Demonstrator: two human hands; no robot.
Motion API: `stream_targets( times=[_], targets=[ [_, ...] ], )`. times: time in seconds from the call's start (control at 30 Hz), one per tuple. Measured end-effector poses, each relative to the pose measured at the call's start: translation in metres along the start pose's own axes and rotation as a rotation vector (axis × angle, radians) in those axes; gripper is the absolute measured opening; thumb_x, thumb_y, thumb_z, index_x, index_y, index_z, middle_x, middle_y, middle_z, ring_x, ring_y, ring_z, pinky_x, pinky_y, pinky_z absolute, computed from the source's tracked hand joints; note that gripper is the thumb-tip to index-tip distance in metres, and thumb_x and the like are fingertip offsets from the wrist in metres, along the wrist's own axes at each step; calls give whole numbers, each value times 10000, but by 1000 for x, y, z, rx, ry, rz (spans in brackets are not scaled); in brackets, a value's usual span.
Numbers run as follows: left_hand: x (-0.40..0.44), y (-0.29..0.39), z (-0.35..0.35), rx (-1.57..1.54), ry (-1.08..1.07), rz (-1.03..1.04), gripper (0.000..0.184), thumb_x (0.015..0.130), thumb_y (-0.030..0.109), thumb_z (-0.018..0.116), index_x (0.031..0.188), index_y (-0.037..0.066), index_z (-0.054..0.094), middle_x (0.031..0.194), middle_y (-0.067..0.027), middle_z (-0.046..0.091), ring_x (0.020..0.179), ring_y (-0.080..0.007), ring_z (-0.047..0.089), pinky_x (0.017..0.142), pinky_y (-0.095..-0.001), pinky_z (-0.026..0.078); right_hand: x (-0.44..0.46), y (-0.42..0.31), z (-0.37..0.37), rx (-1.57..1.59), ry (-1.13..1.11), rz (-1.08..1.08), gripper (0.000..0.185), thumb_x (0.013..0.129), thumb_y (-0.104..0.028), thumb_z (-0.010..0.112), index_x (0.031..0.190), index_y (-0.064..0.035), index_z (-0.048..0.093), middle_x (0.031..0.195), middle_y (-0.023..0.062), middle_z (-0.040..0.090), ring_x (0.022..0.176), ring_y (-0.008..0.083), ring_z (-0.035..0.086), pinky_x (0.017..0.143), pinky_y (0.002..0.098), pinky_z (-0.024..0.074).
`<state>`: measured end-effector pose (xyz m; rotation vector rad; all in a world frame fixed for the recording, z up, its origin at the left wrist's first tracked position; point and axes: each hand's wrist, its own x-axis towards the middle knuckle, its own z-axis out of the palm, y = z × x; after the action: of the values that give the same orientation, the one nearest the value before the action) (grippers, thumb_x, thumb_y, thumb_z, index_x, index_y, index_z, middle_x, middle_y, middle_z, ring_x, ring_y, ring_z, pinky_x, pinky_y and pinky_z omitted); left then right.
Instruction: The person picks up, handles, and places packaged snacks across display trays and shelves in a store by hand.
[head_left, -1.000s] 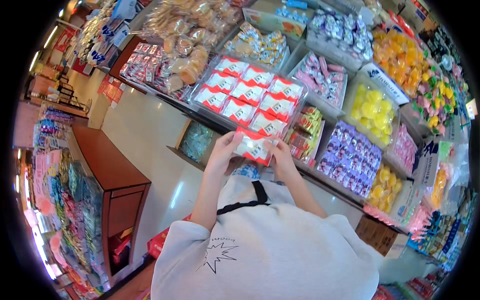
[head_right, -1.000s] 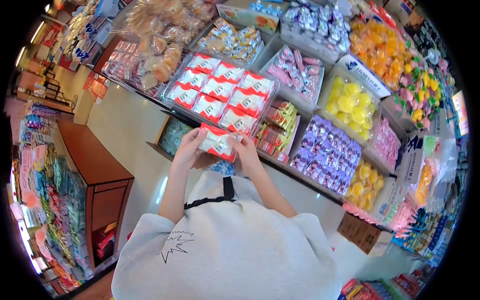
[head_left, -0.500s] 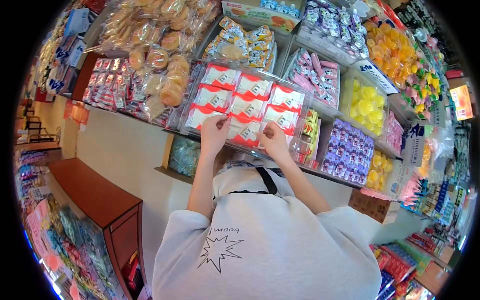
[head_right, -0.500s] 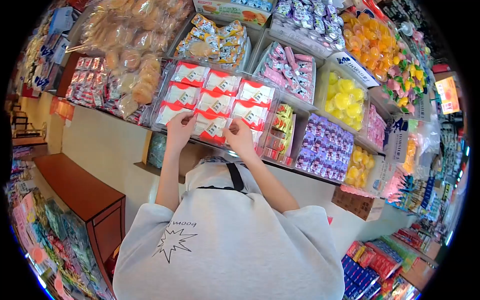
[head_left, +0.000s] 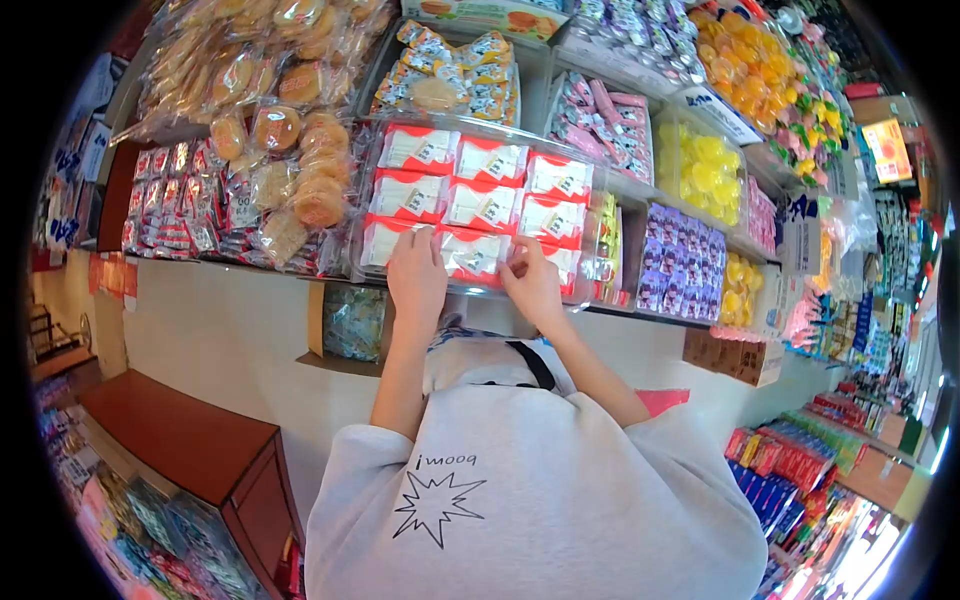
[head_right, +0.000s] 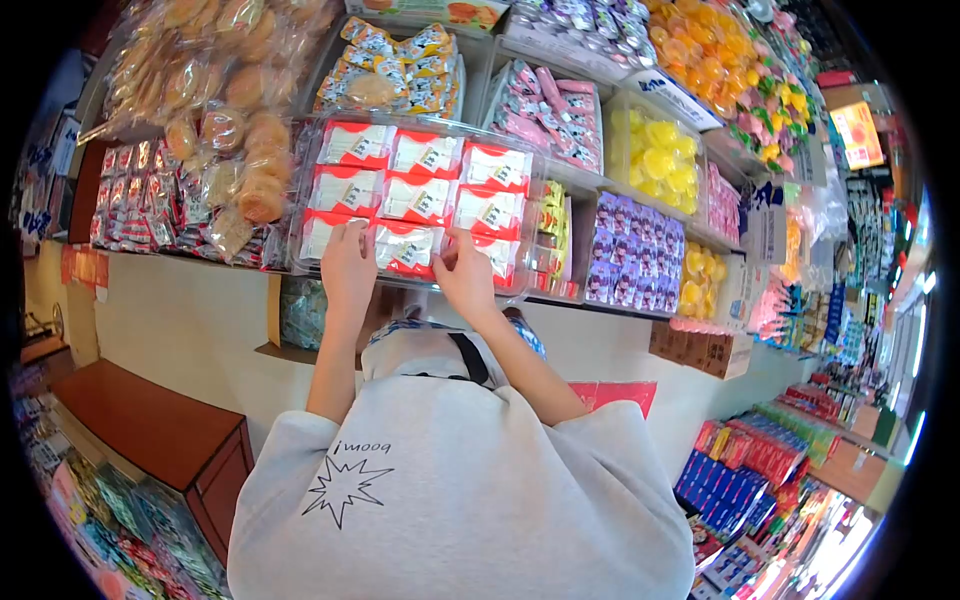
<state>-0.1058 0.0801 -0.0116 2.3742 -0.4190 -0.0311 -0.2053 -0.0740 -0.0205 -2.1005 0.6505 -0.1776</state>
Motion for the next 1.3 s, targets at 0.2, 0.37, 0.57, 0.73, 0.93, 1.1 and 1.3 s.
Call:
stream_targets(
  times=[0.2,0.37,0.57,0.73,0.93,1.1,1.3],
  targets=[
    [-5,3,3,112,3,93,235,827,74,594,1056,21,603,964,-164,598,854,-347,605,726,-418,493,-10,0,-14,12,42,-95,311,789,-90,661,1072,-14,554,710,105,636,625,208,648,593,320,513],
    [-9,12,11,186,43,137,222,841,108,588,1041,14,611,942,-182,610,849,-360,606,741,-433,484,-47,17,-61,134,164,-324,272,785,-58,642,1047,-20,578,794,119,609,696,249,608,606,348,494],
    [-21,34,13,411,61,262,234,841,122,570,1031,-12,593,1016,-208,597,958,-388,568,821,-459,466,-123,73,-141,228,336,-174,193,794,-58,645,979,-26,604,824,121,614,686,211,626,609,310,505],
    [-75,139,61,185,62,351,203,839,105,583,1002,-15,600,932,-189,603,858,-347,587,745,-415,480,-214,146,-215,320,448,56,163,807,-97,627,947,-14,620,821,137,641,747,228,655,672,332,520],
    [-191,266,188,-256,-442,702,128,819,85,606,920,17,641,751,-106,618,630,-227,587,611,-335,471,-319,234,-269,226,672,275,189,812,-131,615,959,-14,632,823,153,660,765,263,658,685,366,522],
    [-317,372,245,-366,-918,900,113,834,44,591,914,-12,646,800,-124,650,679,-205,632,612,-304,498,-417,275,-297,190,964,411,178,807,-139,617,930,-11,635,804,159,662,752,290,656,681,372,521],
    [-411,418,294,-206,-1469,1075,137,849,76,606,937,-17,654,769,-96,664,694,-136,631,650,-273,498,-495,299,-300,247,1263,651,171,807,-133,603,921,-10,636,792,160,671,756,307,664,677,379,523]
  ],
)
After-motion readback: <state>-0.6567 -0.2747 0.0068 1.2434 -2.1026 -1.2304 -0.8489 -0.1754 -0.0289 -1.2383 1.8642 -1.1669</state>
